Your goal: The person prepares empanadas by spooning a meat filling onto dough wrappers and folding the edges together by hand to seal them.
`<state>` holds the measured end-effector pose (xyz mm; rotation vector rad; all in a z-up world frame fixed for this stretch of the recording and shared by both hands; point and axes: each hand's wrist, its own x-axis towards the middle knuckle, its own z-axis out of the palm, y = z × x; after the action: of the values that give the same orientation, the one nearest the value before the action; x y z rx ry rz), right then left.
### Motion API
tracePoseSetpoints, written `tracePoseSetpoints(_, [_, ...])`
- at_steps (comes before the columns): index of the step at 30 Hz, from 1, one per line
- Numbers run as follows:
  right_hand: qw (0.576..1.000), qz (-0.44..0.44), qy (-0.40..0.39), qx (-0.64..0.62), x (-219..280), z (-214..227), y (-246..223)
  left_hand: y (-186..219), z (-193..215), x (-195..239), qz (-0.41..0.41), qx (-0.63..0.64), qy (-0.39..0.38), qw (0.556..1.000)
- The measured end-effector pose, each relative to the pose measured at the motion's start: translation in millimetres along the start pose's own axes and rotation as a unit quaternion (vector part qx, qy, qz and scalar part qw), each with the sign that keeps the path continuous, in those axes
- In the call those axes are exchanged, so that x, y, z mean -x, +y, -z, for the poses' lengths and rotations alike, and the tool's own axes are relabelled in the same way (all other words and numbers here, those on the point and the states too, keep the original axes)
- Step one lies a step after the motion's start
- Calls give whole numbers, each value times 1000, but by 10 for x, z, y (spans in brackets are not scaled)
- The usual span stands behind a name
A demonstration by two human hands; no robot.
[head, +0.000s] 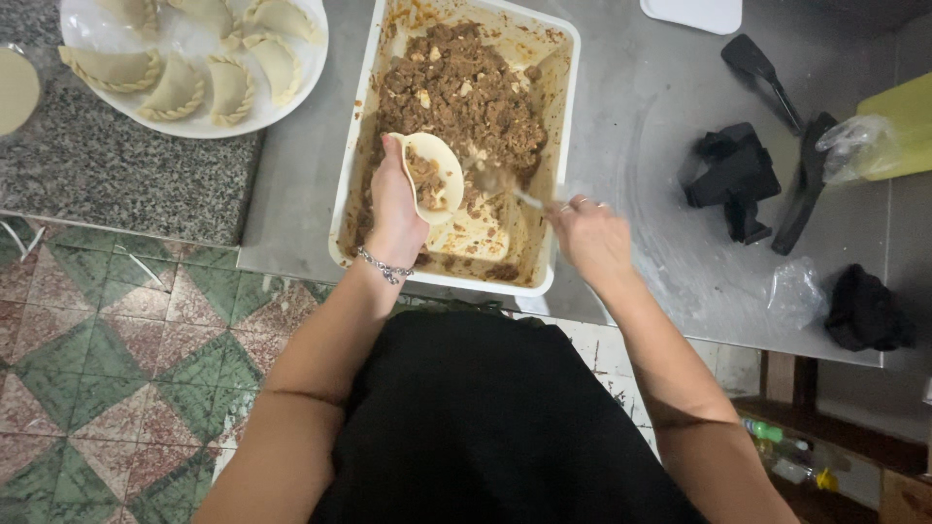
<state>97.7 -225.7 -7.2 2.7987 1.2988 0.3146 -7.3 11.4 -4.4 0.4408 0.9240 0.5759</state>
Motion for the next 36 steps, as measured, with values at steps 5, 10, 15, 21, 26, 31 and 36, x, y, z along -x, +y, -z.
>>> tracePoseSetpoints(5, [979, -26, -180, -88, 40, 51, -130, 52, 117, -28, 47, 94, -47, 993])
tracePoseSetpoints(10, [975, -56, -207, -48, 595, 75, -269, 208, 179, 117, 87, 148, -104, 980])
tracePoseSetpoints(15, [988, -60, -144, 5, 993, -226, -309, 180, 245, 179, 63, 162, -142, 974])
tracePoseSetpoints(21, [986, 5, 49, -158, 437, 358, -747, 96, 209, 285, 38, 173, -206, 962])
tracePoseSetpoints(26, [891, -11, 152, -427, 57, 333, -1043, 101, 94, 578, 39, 172, -246, 953])
tracePoseSetpoints(31, [839, -33, 181, -512, -55, 247, -912, 154, 213, 633, -18, 148, -335, 931])
tracePoseSetpoints(36, [597, -134, 159, -775, -320, 424, -1063, 277, 368, 803, -113, 13, -327, 938])
